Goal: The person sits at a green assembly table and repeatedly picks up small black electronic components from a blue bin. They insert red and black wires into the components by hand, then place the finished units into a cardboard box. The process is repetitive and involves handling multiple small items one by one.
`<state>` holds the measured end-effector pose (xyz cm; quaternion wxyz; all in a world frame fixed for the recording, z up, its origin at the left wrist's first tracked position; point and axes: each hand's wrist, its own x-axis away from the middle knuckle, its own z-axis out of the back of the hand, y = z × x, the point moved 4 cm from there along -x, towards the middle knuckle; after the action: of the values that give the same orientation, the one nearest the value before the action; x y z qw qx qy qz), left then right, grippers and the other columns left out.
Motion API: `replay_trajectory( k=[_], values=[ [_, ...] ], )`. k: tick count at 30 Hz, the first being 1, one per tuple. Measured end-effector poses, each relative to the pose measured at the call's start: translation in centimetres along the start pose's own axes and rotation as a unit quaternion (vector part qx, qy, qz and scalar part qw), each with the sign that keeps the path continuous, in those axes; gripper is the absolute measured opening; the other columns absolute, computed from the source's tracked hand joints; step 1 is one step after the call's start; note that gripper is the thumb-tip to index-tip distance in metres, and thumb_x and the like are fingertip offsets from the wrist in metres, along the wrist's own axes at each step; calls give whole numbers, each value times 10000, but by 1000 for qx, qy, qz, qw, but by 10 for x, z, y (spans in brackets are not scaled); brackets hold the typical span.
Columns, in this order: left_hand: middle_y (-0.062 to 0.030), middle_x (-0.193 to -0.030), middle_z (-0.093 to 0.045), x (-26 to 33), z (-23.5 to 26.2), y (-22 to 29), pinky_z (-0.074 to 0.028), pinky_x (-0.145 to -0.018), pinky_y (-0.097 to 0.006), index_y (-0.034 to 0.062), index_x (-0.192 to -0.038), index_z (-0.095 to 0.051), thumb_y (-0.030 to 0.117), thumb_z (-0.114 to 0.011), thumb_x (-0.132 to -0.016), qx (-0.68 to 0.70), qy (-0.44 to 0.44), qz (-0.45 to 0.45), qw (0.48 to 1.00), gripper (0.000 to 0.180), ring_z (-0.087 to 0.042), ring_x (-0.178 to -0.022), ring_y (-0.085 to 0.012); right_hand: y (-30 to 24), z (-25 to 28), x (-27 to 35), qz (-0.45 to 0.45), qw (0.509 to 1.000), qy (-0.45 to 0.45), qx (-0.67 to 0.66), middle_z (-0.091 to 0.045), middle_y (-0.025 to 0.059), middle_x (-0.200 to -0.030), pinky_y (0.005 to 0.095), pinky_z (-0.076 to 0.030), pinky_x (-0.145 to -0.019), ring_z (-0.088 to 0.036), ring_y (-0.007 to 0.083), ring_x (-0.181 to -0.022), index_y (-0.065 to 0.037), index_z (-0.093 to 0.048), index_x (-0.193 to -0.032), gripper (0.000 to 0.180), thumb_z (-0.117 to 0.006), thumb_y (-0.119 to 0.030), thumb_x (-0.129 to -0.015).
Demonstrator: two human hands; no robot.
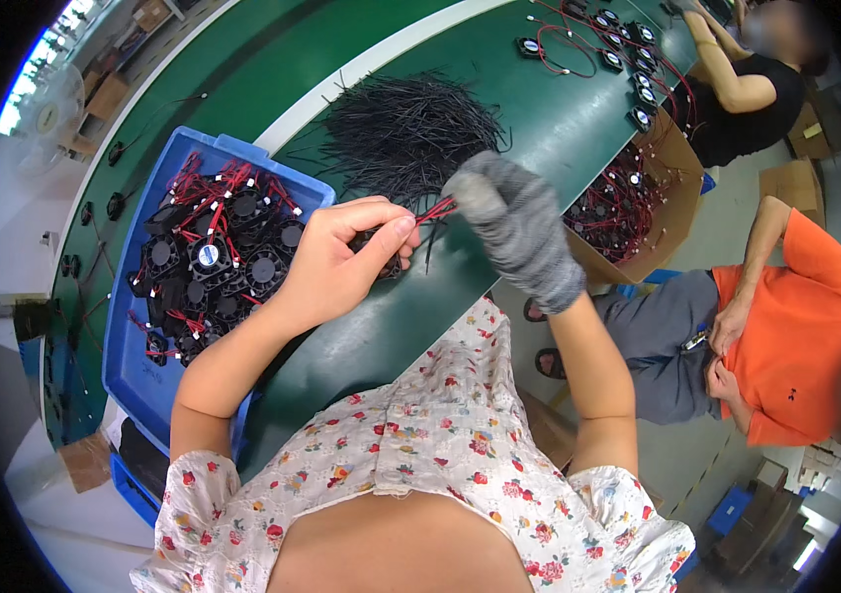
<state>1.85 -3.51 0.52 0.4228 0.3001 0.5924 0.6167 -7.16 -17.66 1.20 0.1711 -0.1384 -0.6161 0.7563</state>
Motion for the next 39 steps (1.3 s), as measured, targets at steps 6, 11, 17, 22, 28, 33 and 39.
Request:
replay_trajectory(
  k=[6,11,17,22,28,33,39],
  values=[
    [-65,-654,-544,2,2,8,-419,-527,-236,-42,-762,-575,54,-504,-826,-40,0,-57,998,135,-529,-577,-111,0,-20,-3,44,997,34,60,-595,114,-684,298,-437,-571,-556,183,-600,28,-598,-818,295,-514,-254,-838],
    [-74,-705,-568,1,-3,9,-428,-560,-237,-36,-775,-576,79,-490,-838,12,-65,-57,996,156,-541,-616,-114,-10,-14,-1,218,968,4,126,-585,111,-679,310,-437,-537,-566,253,-605,-12,-605,-834,178,-515,-166,-820],
    [-113,-761,-567,1,-6,11,-435,-622,-285,-22,-824,-552,107,-491,-836,-47,-41,-91,994,143,-558,-686,-166,-25,-17,-4,324,911,-45,252,-564,77,-655,321,-429,-519,-537,243,-575,-62,-603,-819,110,-540,-143,-779],
    [-118,-750,-539,4,-8,22,-394,-759,-342,-7,-792,-534,99,-533,-797,-164,-4,-166,972,107,-530,-734,-251,-42,-26,-3,352,860,-32,368,-563,80,-635,332,-430,-526,-534,261,-560,-59,-614,-769,132,-552,-174,-757],
    [-130,-769,-524,8,-6,21,-382,-776,-336,-21,-814,-499,62,-479,-817,-215,-75,-147,962,85,-520,-760,-264,-38,-30,7,342,848,-35,404,-572,66,-700,330,-431,-530,-549,232,-621,-107,-613,-936,216,-549,-187,-746],
    [-76,-762,-544,12,-20,4,-409,-769,-302,2,-776,-495,130,-373,-903,183,-182,40,965,218,-533,-811,-177,-35,-24,6,203,935,-80,279,-589,108,-681,319,-440,-537,-561,263,-606,-102,-637,-866,188,-508,-234,-831],
    [-49,-736,-524,6,-11,0,-400,-773,-287,25,-783,-460,175,-334,-926,170,-161,66,970,242,-538,-811,-171,-29,-16,-12,241,958,-70,139,-567,97,-647,316,-450,-572,-557,257,-608,-86,-627,-895,179,-502,-200,-837]
  ],
)
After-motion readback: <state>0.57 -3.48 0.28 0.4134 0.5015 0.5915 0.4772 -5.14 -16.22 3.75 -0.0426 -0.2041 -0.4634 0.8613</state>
